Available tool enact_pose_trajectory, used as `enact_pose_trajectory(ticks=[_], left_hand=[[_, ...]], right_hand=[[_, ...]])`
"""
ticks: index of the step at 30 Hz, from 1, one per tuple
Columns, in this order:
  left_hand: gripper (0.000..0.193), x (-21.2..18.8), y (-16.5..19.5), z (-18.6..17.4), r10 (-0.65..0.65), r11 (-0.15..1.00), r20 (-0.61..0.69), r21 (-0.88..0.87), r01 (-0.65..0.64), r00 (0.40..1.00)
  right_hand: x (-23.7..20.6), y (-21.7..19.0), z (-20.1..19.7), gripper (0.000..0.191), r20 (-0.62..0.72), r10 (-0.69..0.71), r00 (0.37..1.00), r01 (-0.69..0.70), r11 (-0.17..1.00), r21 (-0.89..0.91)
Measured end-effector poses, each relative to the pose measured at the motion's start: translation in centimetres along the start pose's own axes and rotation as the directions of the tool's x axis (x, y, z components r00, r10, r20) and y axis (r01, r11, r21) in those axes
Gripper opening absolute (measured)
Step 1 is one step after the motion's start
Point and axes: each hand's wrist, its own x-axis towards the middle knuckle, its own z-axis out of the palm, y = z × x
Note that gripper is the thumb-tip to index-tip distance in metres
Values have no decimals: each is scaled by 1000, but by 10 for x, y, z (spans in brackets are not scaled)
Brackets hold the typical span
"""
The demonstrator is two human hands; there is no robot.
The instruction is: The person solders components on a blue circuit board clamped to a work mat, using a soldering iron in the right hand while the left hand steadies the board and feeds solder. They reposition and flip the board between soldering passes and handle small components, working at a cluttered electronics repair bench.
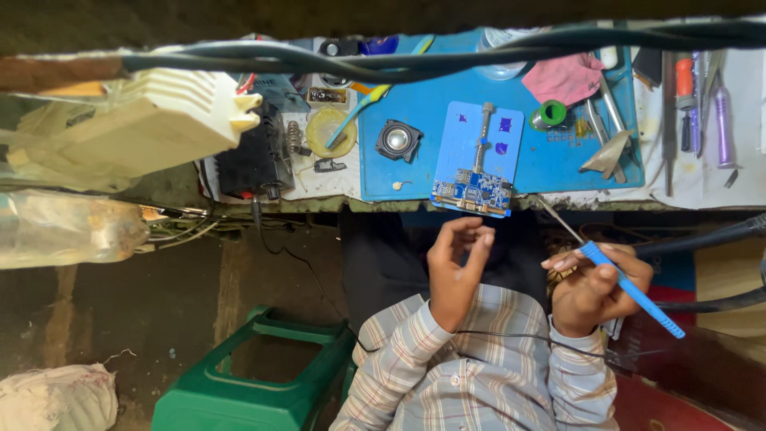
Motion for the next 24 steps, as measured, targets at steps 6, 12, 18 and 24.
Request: enact_pose_trajectory(ticks=[6, 12, 18, 24], left_hand=[[22, 16, -6, 12, -252, 868, 210, -382, 317, 945], [25, 15, -2, 13, -240, 872, 148, -401, 281, 959], [21, 11, -1, 1, -209, 901, 94, -368, 229, 973], [20, 10, -2, -9, -178, 939, 51, -291, 185, 983]], right_hand=[[-3, -1, 7, 47, -44, -164, 986, 156, 978, -137], [-5, -3, 10, 44, 21, -187, 982, 188, 963, -191], [-7, -3, 15, 42, 26, -163, 986, 165, 972, -165], [-10, -4, 15, 37, 73, -134, 988, 140, 986, -85]])
